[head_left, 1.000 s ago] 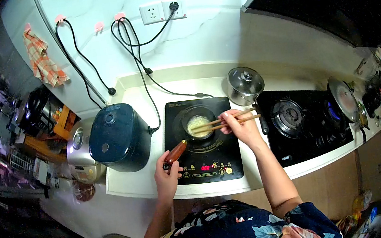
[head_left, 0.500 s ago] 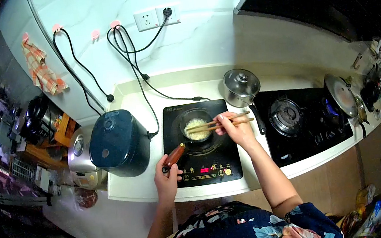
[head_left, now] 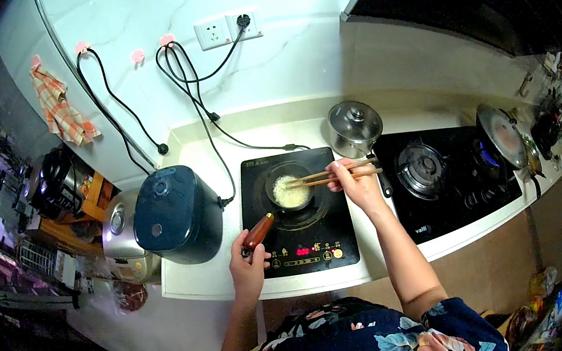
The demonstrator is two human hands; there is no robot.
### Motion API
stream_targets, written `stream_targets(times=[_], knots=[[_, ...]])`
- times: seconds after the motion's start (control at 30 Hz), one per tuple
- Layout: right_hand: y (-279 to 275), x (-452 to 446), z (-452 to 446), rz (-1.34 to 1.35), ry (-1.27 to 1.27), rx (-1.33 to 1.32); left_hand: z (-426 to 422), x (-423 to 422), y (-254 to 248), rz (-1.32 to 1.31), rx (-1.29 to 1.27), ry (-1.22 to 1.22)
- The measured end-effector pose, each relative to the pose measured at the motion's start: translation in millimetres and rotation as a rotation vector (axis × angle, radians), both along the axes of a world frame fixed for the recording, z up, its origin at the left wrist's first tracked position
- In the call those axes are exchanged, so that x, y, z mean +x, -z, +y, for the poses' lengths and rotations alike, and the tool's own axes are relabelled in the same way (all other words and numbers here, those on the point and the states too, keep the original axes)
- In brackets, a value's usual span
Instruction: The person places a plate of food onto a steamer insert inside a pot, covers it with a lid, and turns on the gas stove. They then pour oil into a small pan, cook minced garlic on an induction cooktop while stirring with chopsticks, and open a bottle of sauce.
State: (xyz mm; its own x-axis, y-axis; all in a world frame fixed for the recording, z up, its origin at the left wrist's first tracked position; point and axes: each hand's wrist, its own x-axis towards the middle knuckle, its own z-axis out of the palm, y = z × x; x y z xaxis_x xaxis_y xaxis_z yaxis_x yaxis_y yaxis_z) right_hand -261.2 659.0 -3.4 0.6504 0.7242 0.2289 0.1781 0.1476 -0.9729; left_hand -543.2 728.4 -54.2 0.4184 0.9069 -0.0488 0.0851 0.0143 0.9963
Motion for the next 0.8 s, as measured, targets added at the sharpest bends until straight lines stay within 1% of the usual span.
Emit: stream_targets(times=[0.03,0.07,0.1,0.17,0.23,0.3,0.4,0.43,0.5,0.53,0.63,0.7,0.77,0.8], knots=[[-7.0,1.7,-5.0,-0.034,0.051,-0.037,0.7,-0.5,-0.5,0.003,-0.005,0.000],[-11.8,4.4,-6.4,-0.048,0.056,-0.032,1.0,-1.1,-1.5,0.006,-0.009,-0.001],[-19.0,4.1,-12.4,-0.038,0.044,-0.097,0.9,-1.2,-1.7,0.008,-0.016,-0.001],[-17.0,-0.4,-11.6,0.060,-0.033,-0.089,2.1,-0.7,0.0,0.005,-0.021,-0.008],[-4.6,-0.9,-4.6,-0.001,-0.077,-0.023,1.4,0.0,0.0,0.002,-0.032,-0.006],[-2.9,-0.2,-2.1,-0.025,-0.025,-0.002,1.4,-0.1,-3.3,-0.001,-0.045,-0.006],[-9.9,6.5,-9.0,-0.099,0.036,-0.083,1.0,-2.1,-2.5,-0.027,-0.049,0.002],[-12.0,7.1,-11.6,-0.081,0.036,-0.133,0.5,-2.6,-3.0,-0.009,-0.045,-0.007],[-16.1,0.3,-14.1,0.012,-0.061,-0.126,0.3,-1.8,-5.2,0.023,-0.035,-0.017],[-3.7,-0.1,-9.8,0.037,-0.098,-0.073,0.6,-2.2,-3.3,0.016,-0.029,-0.014],[2.9,-8.2,-1.4,0.043,-0.134,-0.008,1.5,-3.0,4.0,0.002,-0.020,-0.004],[-0.5,-5.0,0.0,-0.060,-0.035,-0.044,2.8,-4.2,4.6,0.001,-0.025,0.002],[-12.3,-0.5,-7.1,-0.070,0.027,-0.144,3.9,-4.5,3.7,0.009,-0.002,0.000],[-11.4,-0.7,-6.7,-0.031,0.041,-0.099,2.2,-5.8,3.0,0.016,0.005,-0.001]])
